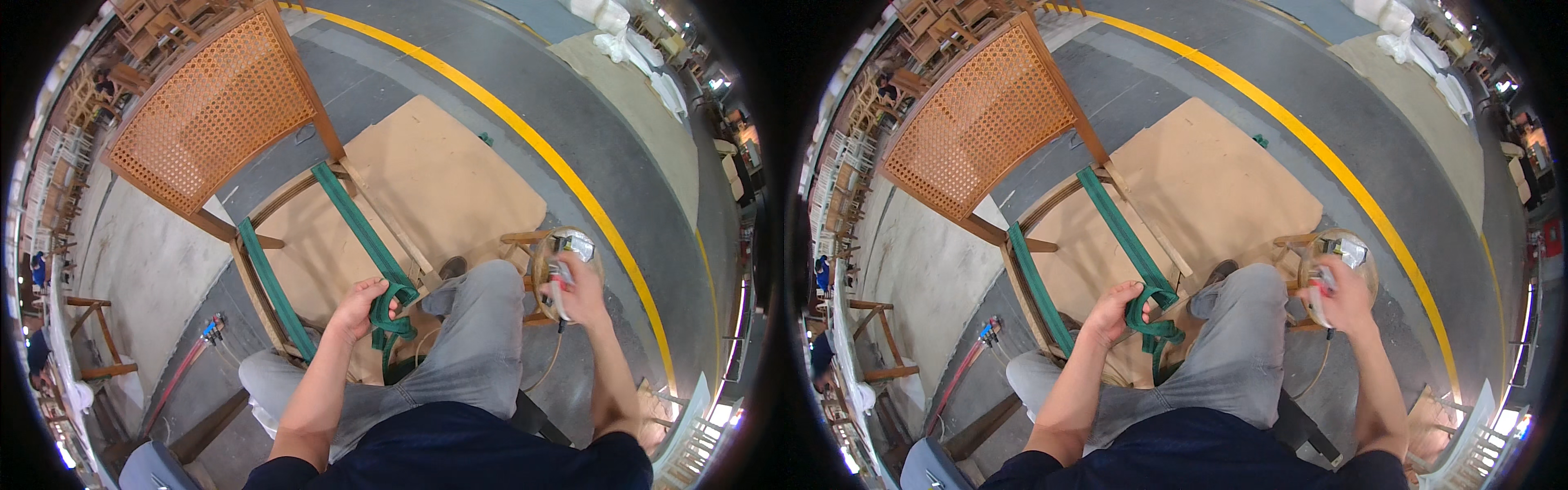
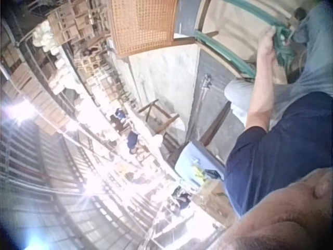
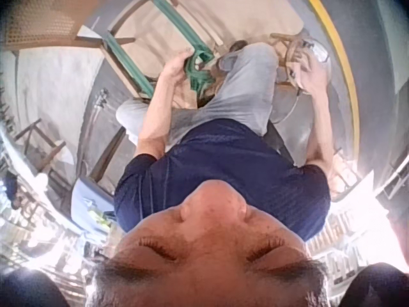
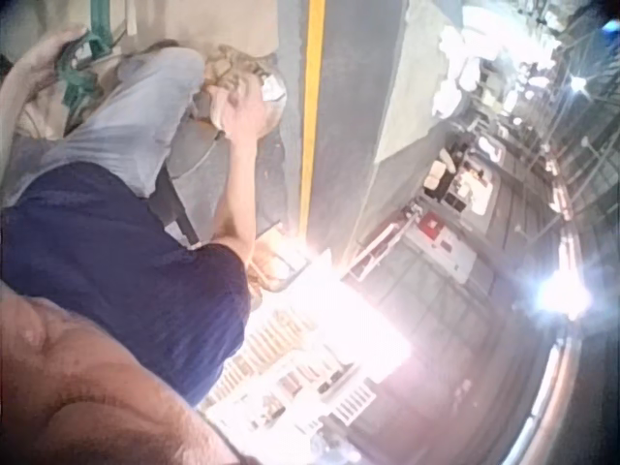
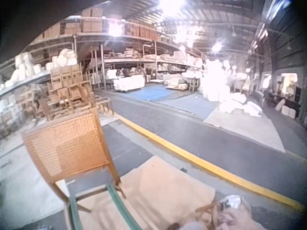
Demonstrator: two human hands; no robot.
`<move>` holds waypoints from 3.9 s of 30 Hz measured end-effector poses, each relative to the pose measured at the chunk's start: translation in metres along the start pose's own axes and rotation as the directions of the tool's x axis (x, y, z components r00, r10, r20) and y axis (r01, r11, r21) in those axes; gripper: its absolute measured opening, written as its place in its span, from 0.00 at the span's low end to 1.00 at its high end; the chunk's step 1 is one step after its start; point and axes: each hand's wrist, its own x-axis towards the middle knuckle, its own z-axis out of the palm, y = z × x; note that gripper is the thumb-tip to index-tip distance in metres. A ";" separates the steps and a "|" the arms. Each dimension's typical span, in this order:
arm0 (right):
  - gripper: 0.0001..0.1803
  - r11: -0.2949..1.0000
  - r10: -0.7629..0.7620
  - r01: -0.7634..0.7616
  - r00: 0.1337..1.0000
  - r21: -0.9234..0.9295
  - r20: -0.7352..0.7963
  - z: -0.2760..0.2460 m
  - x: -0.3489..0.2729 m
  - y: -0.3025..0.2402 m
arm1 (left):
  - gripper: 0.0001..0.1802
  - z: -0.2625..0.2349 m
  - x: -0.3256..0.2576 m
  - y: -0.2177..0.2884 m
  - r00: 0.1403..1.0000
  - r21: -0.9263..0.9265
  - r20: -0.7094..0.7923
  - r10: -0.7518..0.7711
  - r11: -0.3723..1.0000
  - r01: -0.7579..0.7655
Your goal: The person sits on the floor and staples a white protective sheet onto the underside of a wooden chair seat. They then move the chair, wipe the frame, and begin attaching green webbing straps to the seat frame using a staple gun.
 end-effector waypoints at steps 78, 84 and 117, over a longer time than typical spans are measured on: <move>0.12 -0.379 -0.146 -0.306 0.952 0.873 0.270 0.113 0.139 -0.323 | 0.24 0.021 -0.042 -0.062 0.752 0.434 0.206 0.626 0.630 -0.643; 0.10 -0.567 -0.211 -0.183 0.975 0.803 0.074 0.039 0.216 -0.271 | 0.34 -0.015 -0.085 -0.065 0.553 -0.041 0.833 0.023 0.999 0.020; 0.25 0.778 -0.302 -0.460 0.321 0.427 0.898 0.206 -0.015 -0.180 | 0.08 -0.026 -0.083 0.026 0.709 0.026 -0.488 0.508 0.821 -0.570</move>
